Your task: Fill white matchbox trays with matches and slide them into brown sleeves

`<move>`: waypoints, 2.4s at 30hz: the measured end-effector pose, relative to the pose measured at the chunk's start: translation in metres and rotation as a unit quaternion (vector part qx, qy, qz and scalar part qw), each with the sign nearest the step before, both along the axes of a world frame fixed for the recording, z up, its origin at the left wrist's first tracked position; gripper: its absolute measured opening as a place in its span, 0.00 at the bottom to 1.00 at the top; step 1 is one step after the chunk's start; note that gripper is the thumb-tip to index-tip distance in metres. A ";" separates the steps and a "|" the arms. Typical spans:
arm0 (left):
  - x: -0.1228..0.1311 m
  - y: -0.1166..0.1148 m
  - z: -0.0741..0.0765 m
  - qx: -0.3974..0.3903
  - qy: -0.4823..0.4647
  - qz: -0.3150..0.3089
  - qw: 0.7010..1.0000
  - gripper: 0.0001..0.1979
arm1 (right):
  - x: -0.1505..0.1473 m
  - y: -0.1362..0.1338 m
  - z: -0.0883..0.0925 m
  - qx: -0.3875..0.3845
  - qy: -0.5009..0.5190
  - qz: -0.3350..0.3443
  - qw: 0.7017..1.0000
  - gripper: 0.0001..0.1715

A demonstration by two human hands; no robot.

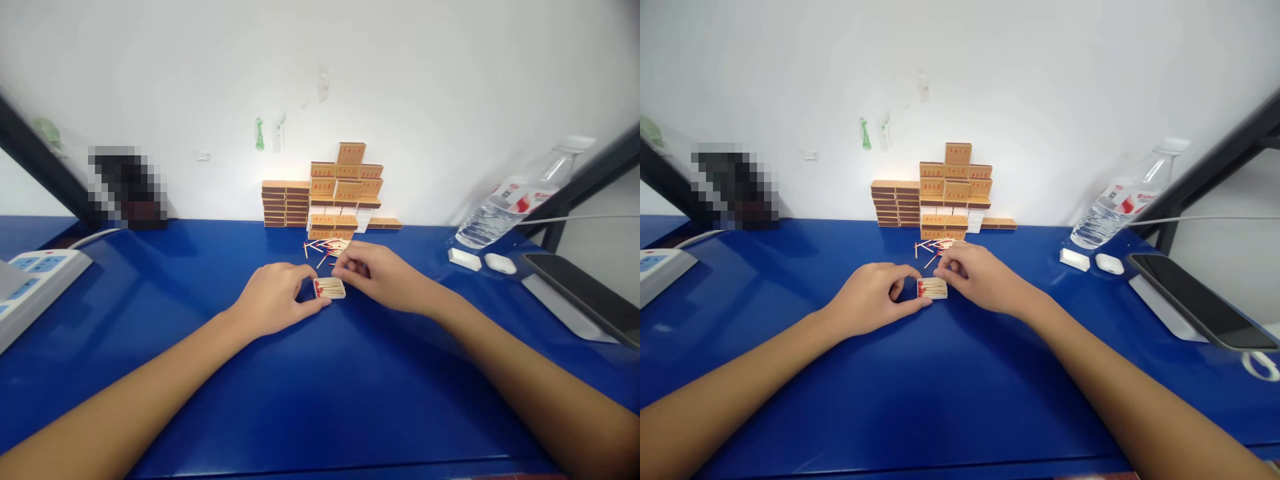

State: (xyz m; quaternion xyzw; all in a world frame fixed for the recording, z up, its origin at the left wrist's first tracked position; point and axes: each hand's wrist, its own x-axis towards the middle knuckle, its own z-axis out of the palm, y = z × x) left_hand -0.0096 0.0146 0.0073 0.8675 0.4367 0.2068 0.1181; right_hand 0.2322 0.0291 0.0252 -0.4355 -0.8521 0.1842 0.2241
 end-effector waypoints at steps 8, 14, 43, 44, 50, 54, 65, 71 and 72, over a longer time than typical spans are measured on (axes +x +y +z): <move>0.003 -0.004 0.002 -0.011 0.001 -0.011 1.000 0.17 | 0.017 0.023 -0.021 0.040 -0.063 -0.051 0.996 0.09; 0.003 -0.003 0.001 -0.007 0.002 -0.009 1.000 0.17 | 0.012 0.026 -0.025 0.109 -0.020 -0.073 0.991 0.06; 0.002 0.000 -0.001 0.002 -0.002 0.002 1.000 0.17 | 0.008 0.003 0.002 -0.012 -0.011 0.063 0.998 0.08; 0.002 0.000 -0.001 0.000 0.000 0.002 1.000 0.17 | 0.006 0.002 0.002 -0.014 -0.012 0.065 0.998 0.09; 0.002 -0.001 -0.001 0.004 -0.003 0.001 1.000 0.18 | 0.004 -0.003 0.004 -0.005 -0.018 0.067 0.998 0.09; 0.001 0.000 -0.001 0.008 -0.007 -0.003 1.000 0.17 | 0.001 -0.004 0.003 -0.027 -0.015 0.074 0.997 0.09; 0.002 -0.002 0.001 0.026 0.012 -0.015 0.999 0.17 | -0.004 -0.010 0.006 -0.021 -0.014 0.067 0.997 0.06; 0.002 -0.004 0.002 0.028 0.028 -0.032 0.999 0.16 | -0.002 -0.009 0.008 -0.015 -0.036 0.076 0.996 0.06; 0.002 -0.004 0.003 0.029 0.028 -0.033 0.999 0.16 | -0.001 -0.009 0.008 -0.013 -0.036 0.079 0.996 0.06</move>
